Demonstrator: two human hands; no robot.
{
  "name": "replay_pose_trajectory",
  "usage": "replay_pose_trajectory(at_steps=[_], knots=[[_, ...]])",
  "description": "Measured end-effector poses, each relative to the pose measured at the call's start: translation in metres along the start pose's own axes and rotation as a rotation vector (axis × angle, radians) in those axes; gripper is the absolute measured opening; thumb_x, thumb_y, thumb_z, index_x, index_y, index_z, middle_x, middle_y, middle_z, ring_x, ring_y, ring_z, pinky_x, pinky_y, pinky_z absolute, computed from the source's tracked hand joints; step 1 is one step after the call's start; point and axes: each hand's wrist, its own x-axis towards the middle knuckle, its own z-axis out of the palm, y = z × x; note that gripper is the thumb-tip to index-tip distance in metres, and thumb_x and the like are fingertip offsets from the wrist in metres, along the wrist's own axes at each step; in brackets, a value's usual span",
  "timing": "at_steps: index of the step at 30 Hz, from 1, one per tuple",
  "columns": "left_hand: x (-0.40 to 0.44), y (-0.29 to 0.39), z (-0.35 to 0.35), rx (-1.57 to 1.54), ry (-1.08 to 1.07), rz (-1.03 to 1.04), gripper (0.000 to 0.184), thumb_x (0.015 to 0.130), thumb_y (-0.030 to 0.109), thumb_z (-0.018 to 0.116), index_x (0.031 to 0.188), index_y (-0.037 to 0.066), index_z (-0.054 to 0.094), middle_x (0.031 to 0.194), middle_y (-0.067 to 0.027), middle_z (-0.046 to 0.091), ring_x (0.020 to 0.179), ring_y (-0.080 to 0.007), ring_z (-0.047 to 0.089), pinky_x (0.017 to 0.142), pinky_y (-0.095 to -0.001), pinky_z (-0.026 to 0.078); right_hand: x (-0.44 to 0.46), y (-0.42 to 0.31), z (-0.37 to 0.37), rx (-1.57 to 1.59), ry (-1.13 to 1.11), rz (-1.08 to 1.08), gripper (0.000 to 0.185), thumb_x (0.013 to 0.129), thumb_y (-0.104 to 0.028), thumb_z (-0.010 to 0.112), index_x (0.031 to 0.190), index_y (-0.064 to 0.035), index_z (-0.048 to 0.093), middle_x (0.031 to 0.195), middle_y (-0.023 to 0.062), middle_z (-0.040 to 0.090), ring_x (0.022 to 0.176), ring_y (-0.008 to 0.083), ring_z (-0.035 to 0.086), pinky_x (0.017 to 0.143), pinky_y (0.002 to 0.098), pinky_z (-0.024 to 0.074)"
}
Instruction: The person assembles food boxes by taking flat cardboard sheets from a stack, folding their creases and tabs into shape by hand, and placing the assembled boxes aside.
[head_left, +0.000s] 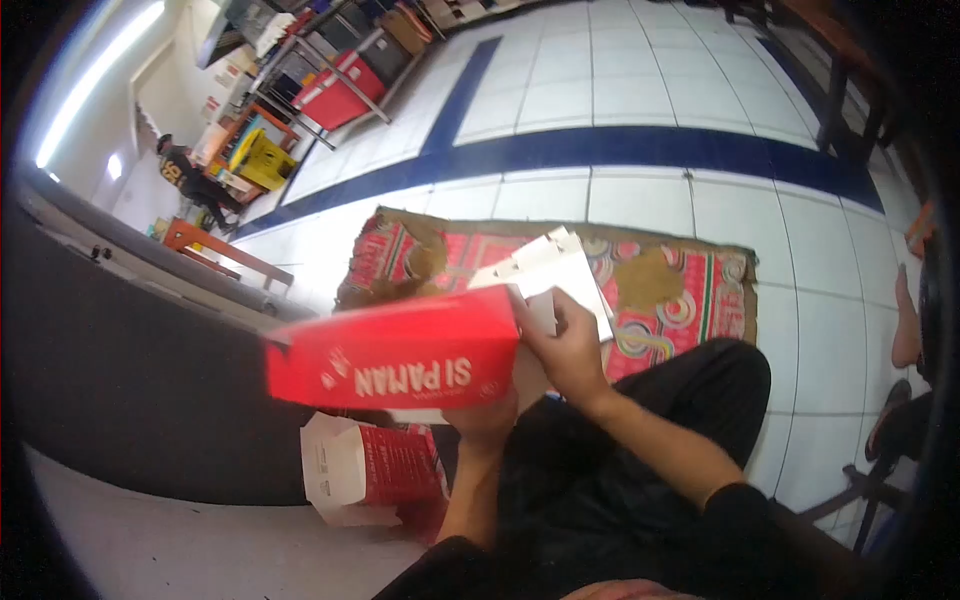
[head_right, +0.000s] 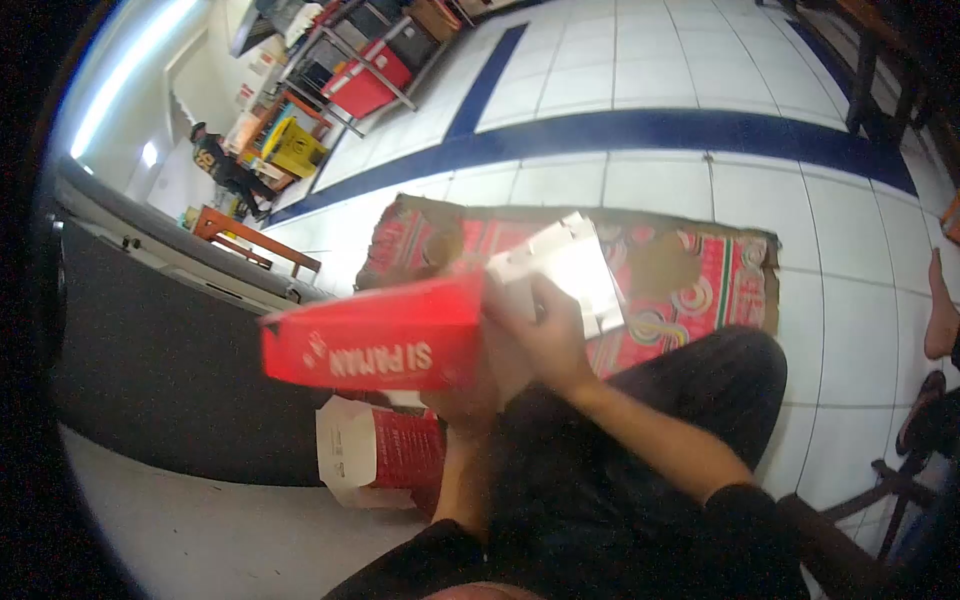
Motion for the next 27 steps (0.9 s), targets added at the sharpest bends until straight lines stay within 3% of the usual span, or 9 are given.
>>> replay_pose_trajectory(at_steps=[2, 7, 9, 11, 15, 17, 18, 24, 27], knots=[[0.004, 0.017, 0.004, 0.196, -0.077, 0.02, 0.036, 0.095, 0.002, 0.082, 0.13, -0.001, 0.075, 0.123, -0.0207, 0.077, 0.11, -0.0365, 0.077, 0.095, -0.0459, 0.061, -0.01, -0.008, 0.001, 0.009, 0.021, 0.017, 0.024, 0.103, -0.021, 0.082, 0.105, 0.001, 0.072, 0.098, 0.0039, 0.073, 0.089, 0.0092, 0.067, 0.075, 0.0299, 0.0567], [0.002, 0.019, 0.014, 0.183, -0.055, -0.09, 0.028, 0.098, 0.004, 0.079, 0.125, -0.002, 0.075, 0.119, -0.0201, 0.078, 0.106, -0.0327, 0.078, 0.092, -0.0425, 0.061, -0.011, 0.014, -0.02, -0.378, -0.064, -0.743, 0.024, 0.098, -0.001, 0.077, 0.122, 0.0017, 0.078, 0.116, 0.0155, 0.078, 0.097, 0.0276, 0.079, 0.081, 0.036, 0.064], [0.005, 0.019, 0.013, 0.16, -0.081, -0.169, 0.026, 0.098, 0.004, 0.08, 0.124, -0.002, 0.075, 0.117, -0.0194, 0.078, 0.106, -0.0309, 0.078, 0.091, -0.0411, 0.061, -0.015, 0.02, -0.027, -0.384, -0.137, -0.723, 0.03, 0.092, 0.005, 0.077, 0.122, 0.0008, 0.078, 0.116, 0.0161, 0.078, 0.098, 0.0327, 0.079, 0.082, 0.0396, 0.0651], [0.015, 0.018, 0.013, -0.193, -0.066, -0.558, 0.03, 0.1, 0.002, 0.078, 0.13, -0.003, 0.072, 0.121, -0.0162, 0.077, 0.108, -0.0248, 0.076, 0.092, -0.0376, 0.061, -0.014, 0.024, -0.032, -0.467, -0.209, -0.713, 0.033, 0.088, 0.007, 0.08, 0.12, -0.0006, 0.08, 0.113, 0.0143, 0.078, 0.096, 0.03, 0.079, 0.081, 0.0377, 0.0649], [0.011, 0.012, 0.019, -0.445, -0.105, -0.641, 0.036, 0.103, 0.0, 0.074, 0.138, -0.003, 0.066, 0.13, -0.0134, 0.074, 0.117, -0.0214, 0.072, 0.099, -0.0366, 0.059, -0.013, 0.029, -0.033, -0.36, -0.084, -0.618, 0.031, 0.084, 0.007, 0.083, 0.114, -0.0014, 0.082, 0.108, 0.0129, 0.077, 0.092, 0.0281, 0.078, 0.077, 0.036, 0.0636], [-0.003, 0.011, 0.022, -0.443, -0.071, -0.692, 0.038, 0.104, -0.002, 0.072, 0.141, -0.002, 0.063, 0.136, -0.0126, 0.07, 0.123, -0.0209, 0.069, 0.104, -0.0352, 0.056, -0.013, 0.031, -0.034, -0.283, -0.066, -0.527, 0.014, 0.092, -0.005, 0.081, 0.105, 0.0, 0.08, 0.102, 0.0152, 0.077, 0.093, 0.0318, 0.076, 0.08, 0.0403, 0.0611], [-0.007, 0.013, 0.027, -0.484, -0.046, -0.717, 0.038, 0.104, -0.002, 0.071, 0.142, -0.001, 0.062, 0.139, -0.0125, 0.068, 0.126, -0.021, 0.067, 0.106, -0.0348, 0.055, -0.01, 0.037, -0.034, -0.283, -0.025, -0.596, 0.017, 0.083, 0.004, 0.086, 0.099, -0.0003, 0.082, 0.099, 0.0121, 0.077, 0.088, 0.0248, 0.076, 0.074, 0.036, 0.0601], [-0.009, 0.017, 0.036, -0.53, -0.082, -0.81, 0.036, 0.105, 0.0, 0.071, 0.14, -0.002, 0.061, 0.132, -0.0106, 0.067, 0.12, -0.0206, 0.068, 0.102, -0.0353, 0.057, -0.011, 0.036, -0.039, -0.241, -0.052, -0.47, 0.008, 0.088, 0.0, 0.086, 0.09, 0.0012, 0.079, 0.095, 0.0125, 0.077, 0.087, 0.0254, 0.076, 0.076, 0.0371, 0.0593], [-0.014, 0.013, 0.044, -0.517, -0.118, -0.702, 0.043, 0.105, 0.008, 0.075, 0.144, 0.0, 0.059, 0.133, -0.011, 0.07, 0.114, -0.02, 0.072, 0.092, -0.0329, 0.059, -0.008, 0.044, -0.047, -0.314, -0.12, -0.467, 0.021, 0.089, -0.003, 0.088, 0.107, 0.0008, 0.078, 0.103, 0.0108, 0.078, 0.093, 0.0234, 0.077, 0.082, 0.0356, 0.0621]])
